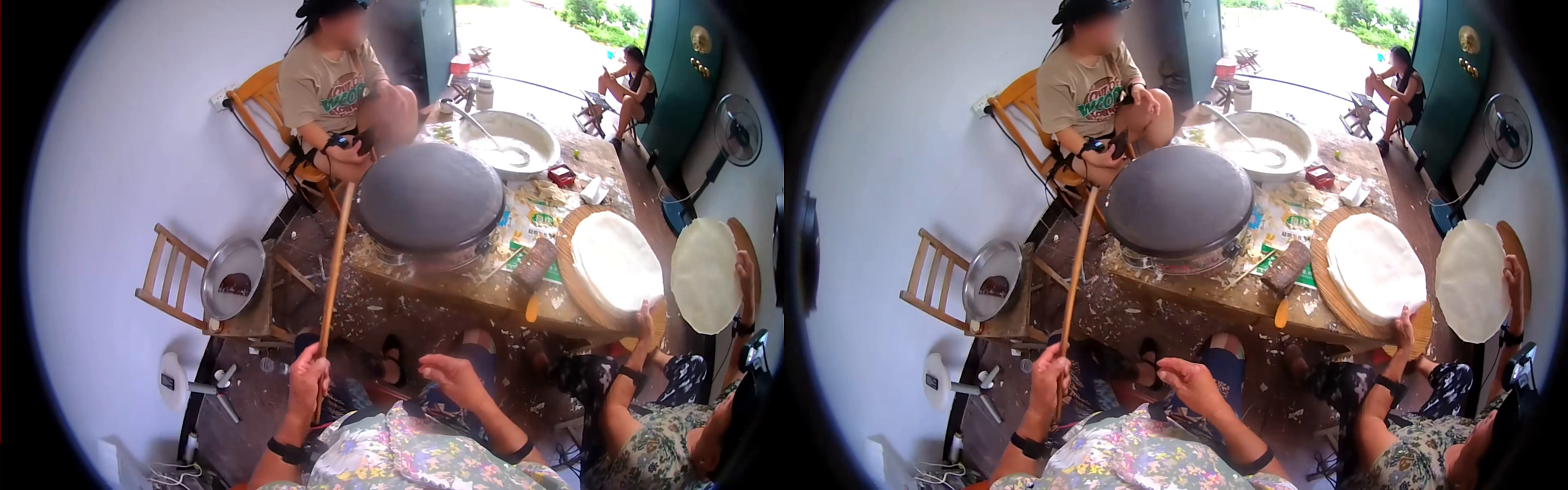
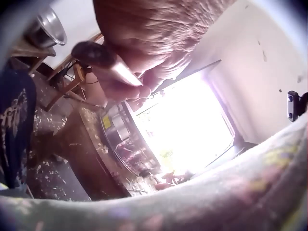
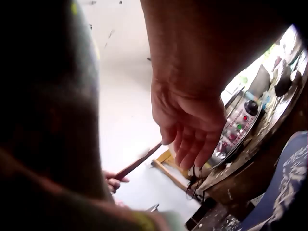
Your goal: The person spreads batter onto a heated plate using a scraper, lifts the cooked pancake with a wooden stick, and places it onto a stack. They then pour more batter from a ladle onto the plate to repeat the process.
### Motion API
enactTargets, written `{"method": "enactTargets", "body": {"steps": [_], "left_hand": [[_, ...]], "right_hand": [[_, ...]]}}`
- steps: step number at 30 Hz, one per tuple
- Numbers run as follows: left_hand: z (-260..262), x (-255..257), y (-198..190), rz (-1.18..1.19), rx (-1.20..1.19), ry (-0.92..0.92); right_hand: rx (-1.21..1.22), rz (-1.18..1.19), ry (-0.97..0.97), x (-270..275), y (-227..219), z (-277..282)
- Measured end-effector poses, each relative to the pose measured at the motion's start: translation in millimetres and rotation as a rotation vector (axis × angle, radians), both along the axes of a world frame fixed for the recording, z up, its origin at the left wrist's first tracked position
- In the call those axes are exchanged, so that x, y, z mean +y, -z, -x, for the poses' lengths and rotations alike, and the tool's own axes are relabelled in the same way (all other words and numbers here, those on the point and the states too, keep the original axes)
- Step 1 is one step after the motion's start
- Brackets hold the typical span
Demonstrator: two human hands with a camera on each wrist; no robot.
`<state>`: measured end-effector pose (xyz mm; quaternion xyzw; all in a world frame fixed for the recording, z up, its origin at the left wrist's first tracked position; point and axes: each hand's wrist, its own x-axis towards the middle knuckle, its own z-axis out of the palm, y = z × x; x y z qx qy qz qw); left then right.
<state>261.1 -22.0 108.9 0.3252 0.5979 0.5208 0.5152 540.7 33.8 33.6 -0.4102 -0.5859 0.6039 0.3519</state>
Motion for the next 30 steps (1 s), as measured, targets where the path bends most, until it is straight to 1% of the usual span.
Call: {"method": "enactTargets", "body": {"steps": [1, 2, 4, 6, 7, 8, 10, 11, 12, 14, 15, 16, 17, 18, 19, 20, 21, 22, 23, 24, 26, 28, 30], "left_hand": [[1, 7, 0, -0.036, -0.098, -0.024], [1, 16, 2, -0.072, -0.196, -0.047], [-11, 45, 8, -0.186, -0.201, 0.021], [-28, 71, 18, -0.266, -0.332, 0.018], [-34, 80, 20, -0.285, -0.443, 0.057], [-38, 89, 31, -0.339, -0.518, 0.128], [-50, 97, 32, -0.346, -0.605, 0.215], [-56, 101, 31, -0.337, -0.547, 0.223], [-62, 104, 24, -0.329, -0.489, 0.228], [-59, 107, 18, -0.342, -0.363, 0.251], [-53, 108, 18, -0.361, -0.297, 0.266], [-47, 108, 18, -0.380, -0.229, 0.279], [-33, 103, 18, -0.358, -0.265, 0.309], [-20, 98, 18, -0.325, -0.269, 0.289], [-8, 90, 19, -0.291, -0.274, 0.268], [4, 82, 23, -0.255, -0.276, 0.247], [17, 74, 32, -0.265, -0.259, 0.207], [30, 65, 39, -0.261, -0.256, 0.171], [42, 55, 46, -0.258, -0.253, 0.136], [52, 48, 52, -0.255, -0.250, 0.102], [67, 34, 56, -0.238, -0.253, 0.047], [75, 21, 56, -0.221, -0.243, 0.010], [80, 17, 53, -0.217, -0.225, -0.015]], "right_hand": [[0.000, -0.056, -0.005, 1, 3, 12], [-0.009, -0.134, -0.005, 2, -6, 25], [-0.027, -0.301, 0.008, 14, -31, 51], [-0.074, -0.327, -0.014, 25, -43, 71], [-0.096, -0.340, -0.021, 29, -48, 79], [-0.107, -0.332, 0.042, 31, -52, 85], [-0.135, -0.312, 0.167, 34, -57, 94], [-0.068, -0.378, 0.299, 35, -51, 102], [-0.077, -0.334, 0.303, 38, -54, 99], [-0.093, -0.251, 0.304, 55, -68, 85], [-0.046, -0.203, 0.306, 71, -64, 75], [0.018, 0.031, 0.287, 85, -80, 63], [-0.089, -0.057, 0.362, 100, -80, 56], [-0.298, -0.189, 0.405, 112, -93, 45], [-0.489, -0.754, 0.526, 152, -51, 29], [-0.628, -0.509, 0.485, 158, -80, 18], [-0.914, -0.542, 0.471, 178, -78, 4], [-1.082, -0.516, 0.462, 198, -75, -9], [-1.163, -0.489, 0.468, 204, -94, -10], [-1.253, -0.576, 0.466, 226, -86, -22], [-1.379, -0.609, 0.483, 253, -91, -28], [-1.442, -0.639, 0.472, 281, -90, -29], [-1.490, -0.712, 0.460, 296, -89, -22]]}}
